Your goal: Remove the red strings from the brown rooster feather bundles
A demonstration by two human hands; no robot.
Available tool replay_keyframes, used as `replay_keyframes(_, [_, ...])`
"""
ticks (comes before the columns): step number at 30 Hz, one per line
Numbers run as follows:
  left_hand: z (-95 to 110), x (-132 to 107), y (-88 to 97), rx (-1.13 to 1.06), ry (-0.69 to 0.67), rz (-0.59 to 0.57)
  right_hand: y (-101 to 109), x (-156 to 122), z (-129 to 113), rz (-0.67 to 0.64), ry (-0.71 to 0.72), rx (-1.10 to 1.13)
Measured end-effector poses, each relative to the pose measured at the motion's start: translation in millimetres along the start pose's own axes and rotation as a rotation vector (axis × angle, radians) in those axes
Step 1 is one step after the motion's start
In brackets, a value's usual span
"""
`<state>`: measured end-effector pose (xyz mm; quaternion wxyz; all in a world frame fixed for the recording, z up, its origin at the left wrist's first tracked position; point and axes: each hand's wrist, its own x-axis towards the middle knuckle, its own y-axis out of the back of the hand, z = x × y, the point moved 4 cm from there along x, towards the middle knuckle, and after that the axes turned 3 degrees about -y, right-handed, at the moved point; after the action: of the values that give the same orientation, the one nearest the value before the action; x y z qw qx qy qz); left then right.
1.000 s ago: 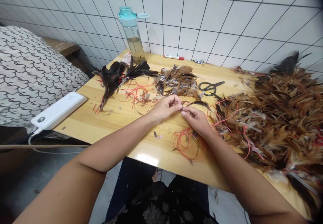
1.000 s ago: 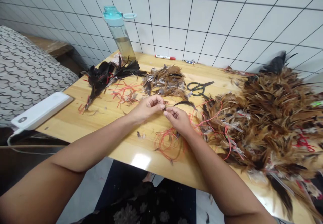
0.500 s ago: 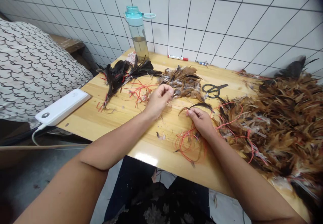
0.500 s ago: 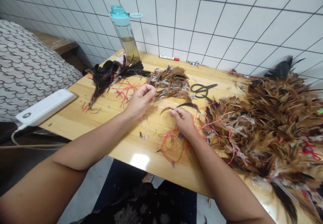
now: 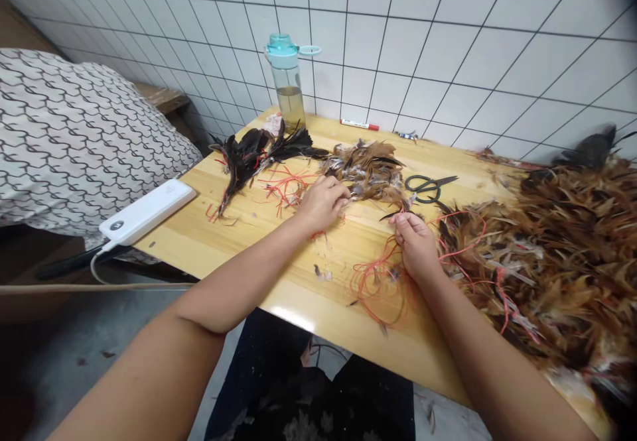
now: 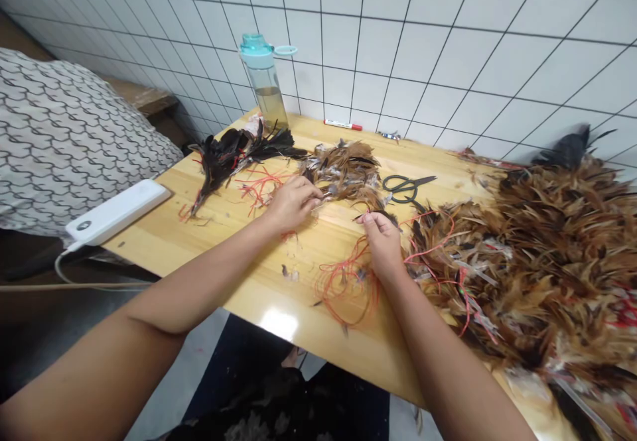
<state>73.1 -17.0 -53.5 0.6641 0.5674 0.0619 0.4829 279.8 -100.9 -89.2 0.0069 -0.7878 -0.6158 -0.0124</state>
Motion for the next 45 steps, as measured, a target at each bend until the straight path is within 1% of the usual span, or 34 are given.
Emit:
replay_keyframes(2, [6.8, 2.5, -4.7, 0.033, -0.033, -0.021, -0.2, 1.0, -0.9, 0.030, -0.023, 0.084])
replay_keyframes(4, [14.3, 7.6, -9.3, 0.065, -0.036, -0.063, -1.0, 2.1, -1.9, 0.026, -0.032, 0.141])
replay_keyframes(7, [27.9, 19.5, -16.0, 0.092, -0.040, -0.131, -1.0, 3.2, -2.7, 0.009, -0.036, 0.178])
replay_keyframes(9, [37.2, 29.3, -20.4, 0.105, -0.049, -0.153, 0.1, 3.6, -2.9, 0.008, -0.039, 0.187])
replay_keyframes(12, [47.2, 44.8, -27.5, 0.128, -0.034, -0.138, 2.3, 4.5, -3.5, 0.011, -0.042, 0.193])
replay_keyframes(15, [51.7, 57.8, -34.8, 0.118, 0.014, -0.083, 4.8, 6.1, -3.3, 0.014, -0.052, 0.208])
replay_keyframes(17, [54.1, 64.3, -41.0, 0.095, 0.018, -0.060, 6.7, 7.4, -2.6, 0.024, -0.064, 0.240])
replay_keyframes(19, [57.9, 69.2, -49.1, 0.086, -0.039, -0.066, 8.1, 8.6, -1.4, 0.029, -0.082, 0.280])
replay_keyframes(22, [61.4, 73.8, -62.6, 0.114, -0.138, -0.112, 9.0, 9.6, 0.1, 0.038, -0.112, 0.337])
replay_keyframes(24, [58.5, 76.0, -66.9, 0.099, -0.131, -0.114, 9.1, 9.9, 0.6, 0.049, -0.123, 0.359])
replay_keyframes(25, [56.0, 76.9, -66.0, 0.059, -0.112, -0.090, 8.8, 9.9, 0.6, 0.052, -0.123, 0.357])
replay_keyframes(27, [49.7, 77.7, -58.4, -0.091, -0.050, -0.004, 7.9, 10.0, 0.2, 0.056, -0.110, 0.330])
replay_keyframes(28, [46.0, 77.3, -52.7, -0.198, -0.001, 0.047, 7.3, 10.1, 0.2, 0.059, -0.100, 0.309])
replay_keyframes(30, [38.5, 73.4, -41.9, -0.467, 0.142, 0.121, 6.4, 10.1, 1.0, 0.066, -0.082, 0.266])
replay_keyframes(32, [34.2, 64.9, -36.0, -0.784, 0.307, 0.143, 5.8, 9.9, 3.0, 0.071, -0.071, 0.222])
replay_keyframes(33, [34.5, 59.4, -35.1, -0.938, 0.373, 0.136, 5.6, 9.7, 4.1, 0.072, -0.062, 0.192])
replay_keyframes(35, [39.3, 47.6, -36.2, -1.182, 0.455, 0.107, 5.4, 9.1, 5.4, 0.071, -0.030, 0.104])
replay_keyframes(36, [42.7, 42.1, -37.6, -1.260, 0.476, 0.093, 5.2, 8.7, 5.5, 0.069, -0.009, 0.050])
replay_keyframes(38, [49.7, 32.8, -42.1, -1.348, 0.500, 0.073, 4.5, 7.7, 4.5, 0.065, 0.029, -0.044])
replay_keyframes(40, [55.7, 27.3, -47.1, -1.385, 0.509, 0.084, 3.4, 7.0, 2.8, 0.061, 0.041, -0.091])
replay_keyframes(43, [62.1, 24.5, -52.7, -1.369, 0.513, 0.120, 1.7, 6.4, -0.1, 0.065, 0.028, -0.104])
replay_keyframes(45, [65.2, 23.8, -55.2, -1.362, 0.528, 0.117, -0.8, 6.1, -1.7, 0.041, 0.015, -0.107])
